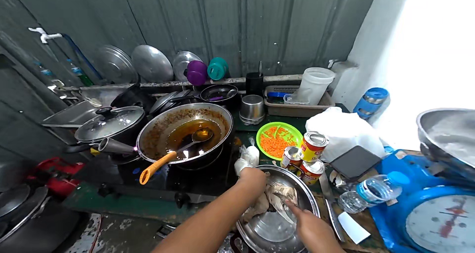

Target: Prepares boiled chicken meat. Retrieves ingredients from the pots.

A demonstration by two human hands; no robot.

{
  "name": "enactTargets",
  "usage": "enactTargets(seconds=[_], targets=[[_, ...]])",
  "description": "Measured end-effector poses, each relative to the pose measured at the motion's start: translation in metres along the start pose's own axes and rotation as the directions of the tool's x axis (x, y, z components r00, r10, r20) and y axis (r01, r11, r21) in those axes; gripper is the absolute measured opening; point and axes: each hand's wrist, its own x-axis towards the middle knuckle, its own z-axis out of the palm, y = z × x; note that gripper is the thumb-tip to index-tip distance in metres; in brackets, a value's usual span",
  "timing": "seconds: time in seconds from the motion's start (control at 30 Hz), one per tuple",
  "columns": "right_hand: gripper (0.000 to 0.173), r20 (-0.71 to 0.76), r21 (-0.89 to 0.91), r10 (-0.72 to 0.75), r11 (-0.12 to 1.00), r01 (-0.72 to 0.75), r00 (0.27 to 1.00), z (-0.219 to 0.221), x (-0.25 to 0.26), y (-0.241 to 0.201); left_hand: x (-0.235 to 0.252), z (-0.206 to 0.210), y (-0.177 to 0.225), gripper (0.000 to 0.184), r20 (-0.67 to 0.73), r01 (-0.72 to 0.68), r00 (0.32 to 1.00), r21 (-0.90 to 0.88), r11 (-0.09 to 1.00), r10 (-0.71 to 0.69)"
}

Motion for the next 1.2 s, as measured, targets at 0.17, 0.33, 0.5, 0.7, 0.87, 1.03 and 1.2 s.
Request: enactTargets(seconds=[0.17,0.33,0.5,0.7,0.87,1.03,1.2], targets=[[0.069,0.076,-0.068,0.018,0.998,-0.013,0.997,-0.003,-0.006,-0.010,-0.002,0.004,0.009,0.027,0.002,0.008,1.000,-0.020,1.000,-0.008],[0.064,0.151,-0.098,-0.008,0.995,0.023,0.988,0.007,-0.027,-0.004,0.004,0.011,0.013,0.028,-0.005,0.026,1.000,-0.037,0.999,-0.026],[0.056,0.094,-0.072,-0.090,0.993,0.097,0.991,-0.020,-0.043,0.008,0.002,0.014,0.005,0.028,-0.010,-0.018,1.000,-0.083,0.996,0.017],[0.065,-0.049,-0.118,-0.002,0.993,-0.004,0.999,-0.011,0.000,-0.025,0.004,0.014,0.010,0.030,0.003,0.007,1.000,-0.098,0.995,-0.007],[0.069,0.014,-0.154,0.014,0.988,-0.012,1.000,-0.004,-0.018,-0.011,0.007,0.021,0.006,0.032,0.000,-0.010,1.000,-0.131,0.991,0.010],[0.060,-0.012,-0.082,-0.018,0.996,0.017,1.000,-0.001,-0.035,-0.002,0.007,0.028,0.010,0.032,0.008,0.040,0.999,-0.164,0.986,-0.039],[0.065,-0.043,-0.159,0.028,0.987,-0.034,0.999,0.004,-0.009,-0.021,0.009,0.023,0.013,0.034,0.021,0.041,0.999,-0.155,0.987,-0.038]])
